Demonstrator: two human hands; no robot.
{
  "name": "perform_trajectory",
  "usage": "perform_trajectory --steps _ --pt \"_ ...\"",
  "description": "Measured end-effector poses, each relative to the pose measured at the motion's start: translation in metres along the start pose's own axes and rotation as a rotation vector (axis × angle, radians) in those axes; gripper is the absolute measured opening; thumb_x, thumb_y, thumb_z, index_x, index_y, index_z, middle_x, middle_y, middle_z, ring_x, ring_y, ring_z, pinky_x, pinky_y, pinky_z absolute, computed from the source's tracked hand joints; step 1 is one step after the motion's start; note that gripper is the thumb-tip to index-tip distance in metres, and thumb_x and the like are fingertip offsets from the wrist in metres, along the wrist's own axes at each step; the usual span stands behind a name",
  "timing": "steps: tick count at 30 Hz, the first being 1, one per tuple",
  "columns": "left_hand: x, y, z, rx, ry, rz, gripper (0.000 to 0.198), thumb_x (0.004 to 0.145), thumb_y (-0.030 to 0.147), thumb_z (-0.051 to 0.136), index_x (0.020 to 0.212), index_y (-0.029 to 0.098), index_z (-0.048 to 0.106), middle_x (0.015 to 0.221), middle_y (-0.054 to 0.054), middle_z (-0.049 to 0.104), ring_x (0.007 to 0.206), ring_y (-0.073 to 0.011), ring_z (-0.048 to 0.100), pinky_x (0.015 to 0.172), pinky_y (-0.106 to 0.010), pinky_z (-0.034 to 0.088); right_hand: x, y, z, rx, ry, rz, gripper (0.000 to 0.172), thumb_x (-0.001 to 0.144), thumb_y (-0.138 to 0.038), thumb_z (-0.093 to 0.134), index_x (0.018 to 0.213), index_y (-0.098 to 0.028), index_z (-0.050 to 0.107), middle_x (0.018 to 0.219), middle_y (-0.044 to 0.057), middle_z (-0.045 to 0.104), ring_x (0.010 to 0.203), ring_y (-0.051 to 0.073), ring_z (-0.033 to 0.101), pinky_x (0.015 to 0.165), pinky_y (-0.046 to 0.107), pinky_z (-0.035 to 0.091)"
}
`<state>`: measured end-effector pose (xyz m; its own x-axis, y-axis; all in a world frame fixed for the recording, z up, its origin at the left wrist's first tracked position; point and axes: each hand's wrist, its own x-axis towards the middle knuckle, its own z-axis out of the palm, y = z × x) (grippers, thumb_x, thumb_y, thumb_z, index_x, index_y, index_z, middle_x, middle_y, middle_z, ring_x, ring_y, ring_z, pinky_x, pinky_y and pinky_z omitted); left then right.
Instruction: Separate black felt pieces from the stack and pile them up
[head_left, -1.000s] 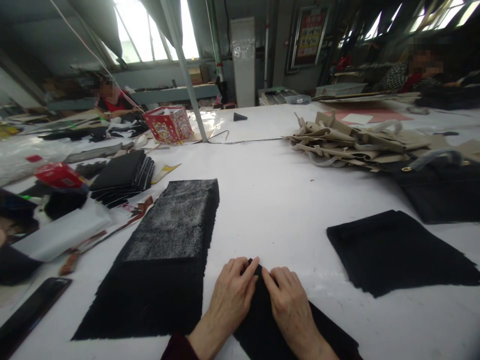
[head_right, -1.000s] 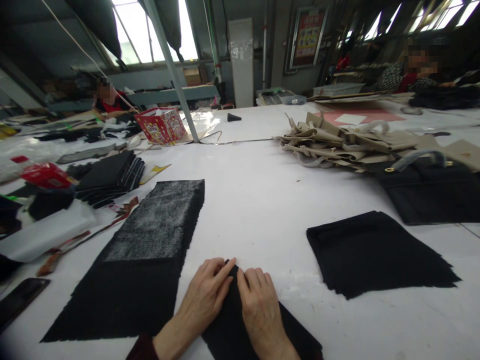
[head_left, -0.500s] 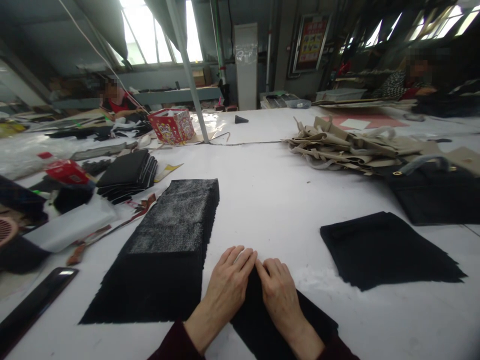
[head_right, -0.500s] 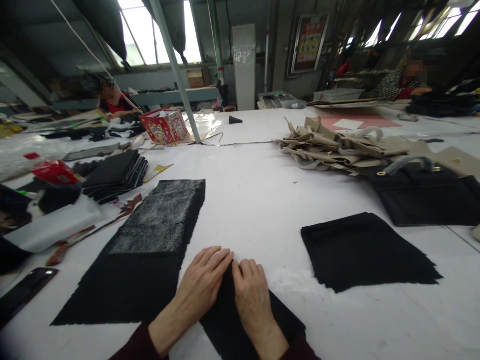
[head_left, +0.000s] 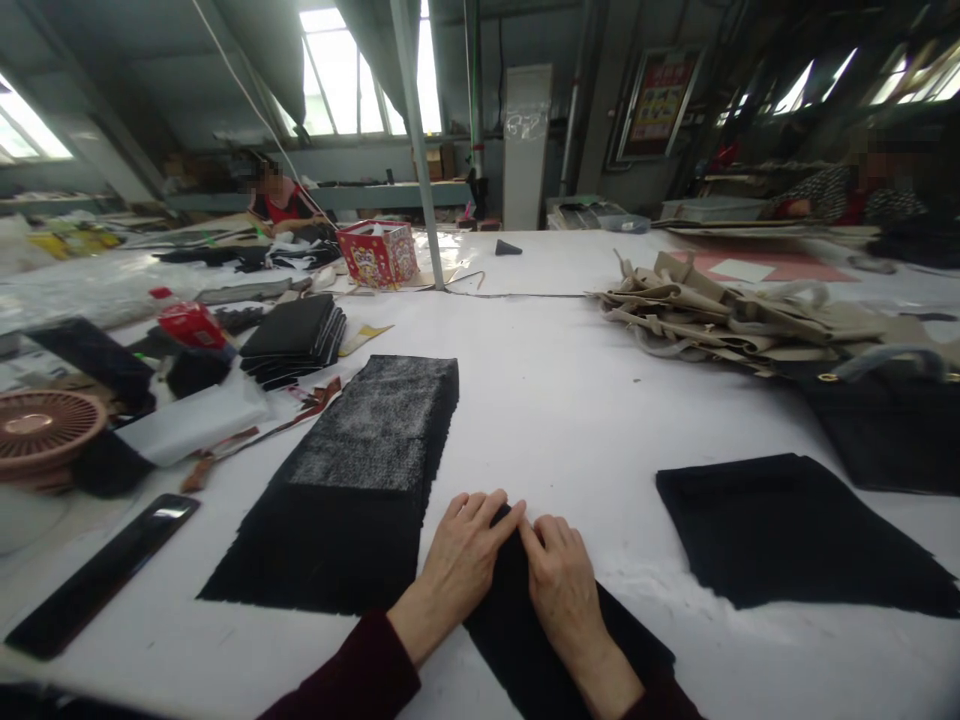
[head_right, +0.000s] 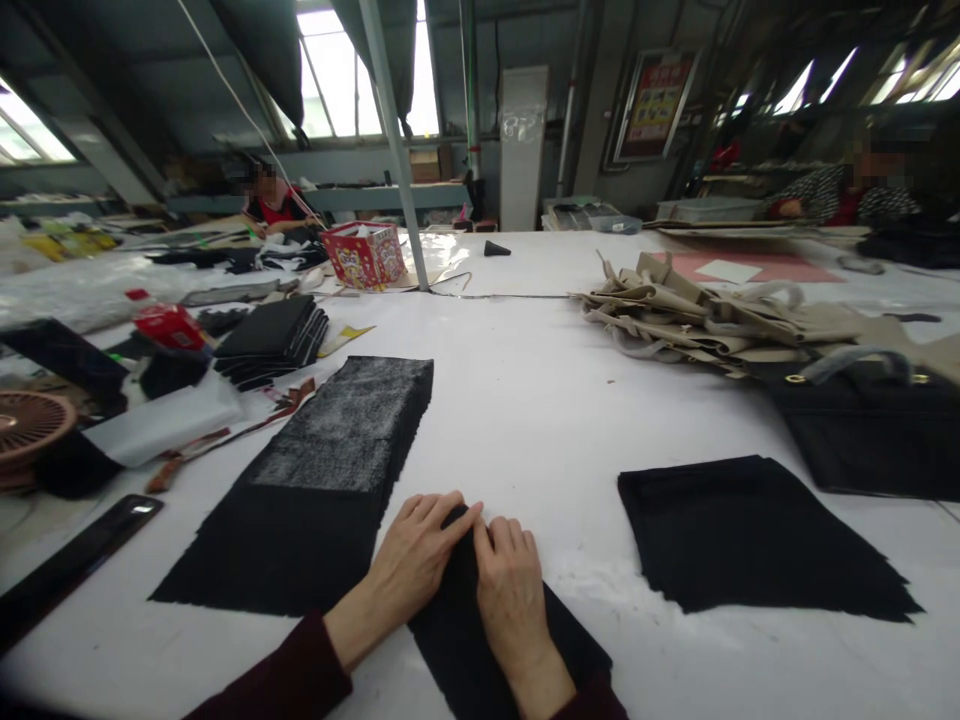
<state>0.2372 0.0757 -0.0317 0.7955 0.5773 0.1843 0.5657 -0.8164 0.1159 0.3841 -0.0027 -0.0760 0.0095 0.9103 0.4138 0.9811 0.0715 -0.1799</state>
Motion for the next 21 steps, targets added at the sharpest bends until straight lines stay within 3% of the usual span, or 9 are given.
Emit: perform_trajectory --steps 9,16,21 --pt "-0.006 -0.005 0.010 0.079 -0.049 -0.067 0.052 0.092 0.011 0.046 0.140 0.030 0.043 0.120 -0.007 0.054 0.099 -0.0233 0.053 0.085 -0.040 0.041 0.000 0.001 0.001 -0.002 0.003 -0.014 0.041 0.089 -0.002 0.044 0.126 -0.016 0.055 0.090 0.007 0.053 0.083 0.023 0.046 0.074 0.037 0.040" --pt "0.000 -0.009 0.003 0.165 -0.107 -0.089 0.054 0.086 0.007 0.047 0.138 0.022 0.045 0.109 -0.008 0.058 0.091 -0.0241 0.053 0.076 -0.039 0.042 0.000 0.001 0.001 -0.012 0.014 -0.022 0.039 0.088 -0.002 0.045 0.124 -0.015 0.057 0.089 0.007 0.053 0.082 0.023 0.046 0.074 0.037 0.040" --pt "0.009 -0.018 -0.010 0.154 -0.006 -0.068 0.051 0.084 0.003 0.045 0.132 0.018 0.049 0.124 -0.010 0.056 0.100 -0.0244 0.053 0.085 -0.039 0.043 0.002 -0.001 0.002 -0.029 0.016 -0.018 0.038 0.087 -0.002 0.047 0.122 -0.015 0.057 0.088 0.006 0.052 0.081 0.022 0.046 0.073 0.036 0.039"
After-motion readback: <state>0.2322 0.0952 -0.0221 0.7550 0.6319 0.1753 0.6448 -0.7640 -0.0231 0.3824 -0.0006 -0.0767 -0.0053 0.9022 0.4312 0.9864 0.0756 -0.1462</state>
